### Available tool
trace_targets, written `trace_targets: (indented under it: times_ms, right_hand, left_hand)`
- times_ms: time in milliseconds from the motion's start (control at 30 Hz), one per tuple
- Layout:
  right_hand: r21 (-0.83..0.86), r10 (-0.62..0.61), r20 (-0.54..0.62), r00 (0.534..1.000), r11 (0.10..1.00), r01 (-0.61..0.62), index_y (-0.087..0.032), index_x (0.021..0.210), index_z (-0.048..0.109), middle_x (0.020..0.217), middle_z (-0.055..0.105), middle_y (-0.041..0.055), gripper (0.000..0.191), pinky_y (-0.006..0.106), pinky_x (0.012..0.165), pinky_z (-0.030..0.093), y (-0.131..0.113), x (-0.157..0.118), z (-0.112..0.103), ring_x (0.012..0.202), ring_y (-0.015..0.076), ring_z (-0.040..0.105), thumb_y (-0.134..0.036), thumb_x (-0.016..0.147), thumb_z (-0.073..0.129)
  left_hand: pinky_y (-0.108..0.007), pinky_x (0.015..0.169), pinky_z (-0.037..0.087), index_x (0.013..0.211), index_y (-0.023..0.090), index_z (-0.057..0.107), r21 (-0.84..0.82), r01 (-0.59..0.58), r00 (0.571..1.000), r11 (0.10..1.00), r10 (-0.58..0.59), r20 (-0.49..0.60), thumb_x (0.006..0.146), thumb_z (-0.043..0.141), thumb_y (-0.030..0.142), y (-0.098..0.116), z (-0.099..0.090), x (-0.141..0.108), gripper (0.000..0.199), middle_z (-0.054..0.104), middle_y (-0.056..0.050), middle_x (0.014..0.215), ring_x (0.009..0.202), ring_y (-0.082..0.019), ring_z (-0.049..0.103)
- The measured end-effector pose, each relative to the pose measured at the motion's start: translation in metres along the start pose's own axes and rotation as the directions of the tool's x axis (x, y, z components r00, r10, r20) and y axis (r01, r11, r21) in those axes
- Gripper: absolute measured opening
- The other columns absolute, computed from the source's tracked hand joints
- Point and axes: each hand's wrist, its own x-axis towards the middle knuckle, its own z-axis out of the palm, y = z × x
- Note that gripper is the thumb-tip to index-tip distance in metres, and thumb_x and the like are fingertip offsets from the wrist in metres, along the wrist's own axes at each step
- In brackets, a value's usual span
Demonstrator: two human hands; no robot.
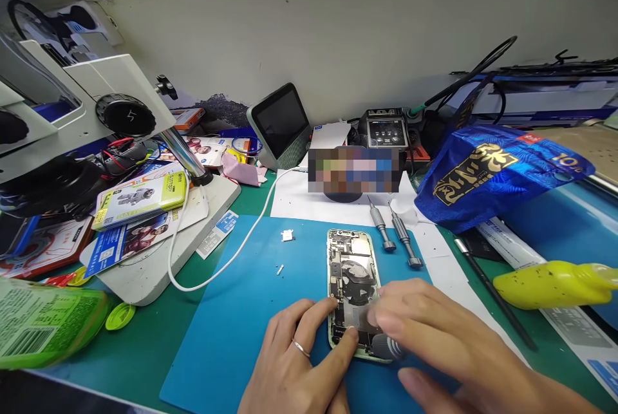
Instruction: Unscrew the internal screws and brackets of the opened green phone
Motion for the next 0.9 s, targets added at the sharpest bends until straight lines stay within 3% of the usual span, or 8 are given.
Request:
trace_targets:
  times_ms: [100, 200, 300, 400, 500, 700, 900]
  right_hand:
    - [0.028, -0.003, -0.014, 1.000, 1.000, 0.003, -0.015, 0.135, 0.050, 0.107, 0.075, 0.0071, 0.032, 0.018, 0.105, 0.052, -0.0005, 0.0014, 0.0025, 0.108, 0.0115, 0.070, -0.012, 0.104, 0.044]
    - [0.021, -0.003, -0.061, 0.998, 1.000, 0.004, -0.016, 0.132, 0.052, 0.102, 0.074, 0.0063, 0.026, 0.019, 0.100, 0.054, 0.0018, 0.0008, 0.0065, 0.103, 0.0117, 0.071, -0.020, 0.107, 0.047]
    - [0.001, 0.004, -0.051, 0.999, 1.000, -0.004, -0.017, 0.132, 0.053, 0.106, 0.073, 0.0073, 0.026, 0.020, 0.099, 0.055, 0.0030, -0.0009, 0.0051, 0.109, 0.0127, 0.070, -0.026, 0.108, 0.047]
    - [0.011, 0.017, -0.006, 1.000, 1.000, -0.017, -0.015, 0.135, 0.052, 0.113, 0.074, 0.0071, 0.034, 0.019, 0.109, 0.051, 0.0013, -0.0018, 0.0020, 0.117, 0.0124, 0.068, -0.013, 0.101, 0.048]
    - [0.032, 0.011, -0.005, 1.000, 0.999, -0.011, -0.014, 0.136, 0.050, 0.108, 0.075, 0.0057, 0.037, 0.016, 0.114, 0.046, -0.0003, -0.0005, 0.0035, 0.112, 0.0100, 0.069, -0.007, 0.100, 0.047]
    - [0.017, -0.008, -0.051, 0.999, 1.000, 0.009, -0.018, 0.131, 0.053, 0.105, 0.074, 0.0059, 0.026, 0.017, 0.100, 0.055, -0.0023, -0.0007, 0.0030, 0.108, 0.0114, 0.070, -0.022, 0.105, 0.050]
    - [0.052, 0.023, -0.017, 1.000, 0.998, -0.022, -0.017, 0.135, 0.052, 0.110, 0.076, 0.0055, 0.040, 0.018, 0.110, 0.052, -0.0045, -0.0069, 0.0023, 0.114, 0.0121, 0.070, -0.006, 0.097, 0.050]
  left_hand:
    - [-0.048, 0.101, 0.056, 0.125, 0.029, 0.072, -0.007, -0.004, 1.000, 1.000, 0.004, 0.001, 0.085, 0.060, 0.012, -0.0001, 0.0007, -0.0003, 0.046, 0.061, -0.008, 0.140, 0.124, -0.029, 0.055]
    - [-0.049, 0.102, 0.055, 0.124, 0.029, 0.072, -0.016, 0.001, 1.000, 1.000, -0.001, -0.002, 0.085, 0.058, 0.012, -0.0004, 0.0019, -0.0018, 0.045, 0.060, -0.007, 0.142, 0.124, -0.029, 0.054]
    - [-0.050, 0.102, 0.055, 0.126, 0.030, 0.072, 0.000, -0.008, 1.000, 1.000, 0.008, 0.017, 0.084, 0.058, 0.013, -0.0014, 0.0023, -0.0032, 0.047, 0.059, -0.007, 0.143, 0.124, -0.030, 0.054]
    - [-0.050, 0.102, 0.055, 0.127, 0.030, 0.072, 0.018, -0.026, 0.999, 1.000, 0.025, 0.036, 0.084, 0.059, 0.013, -0.0026, 0.0011, -0.0034, 0.048, 0.059, -0.008, 0.142, 0.124, -0.030, 0.054]
    - [-0.049, 0.102, 0.056, 0.128, 0.031, 0.071, 0.017, -0.031, 0.999, 0.999, 0.030, 0.040, 0.085, 0.059, 0.013, -0.0030, -0.0009, -0.0024, 0.048, 0.059, -0.008, 0.142, 0.124, -0.030, 0.054]
    - [-0.049, 0.103, 0.055, 0.123, 0.031, 0.072, 0.007, -0.023, 0.999, 1.000, 0.022, 0.041, 0.085, 0.055, 0.011, -0.0012, -0.0020, -0.0008, 0.047, 0.061, -0.006, 0.142, 0.124, -0.029, 0.055]
    - [-0.049, 0.103, 0.054, 0.125, 0.033, 0.073, -0.007, -0.004, 0.999, 1.000, 0.005, 0.033, 0.085, 0.053, 0.008, 0.0004, -0.0014, -0.0007, 0.051, 0.062, -0.006, 0.140, 0.124, -0.028, 0.055]
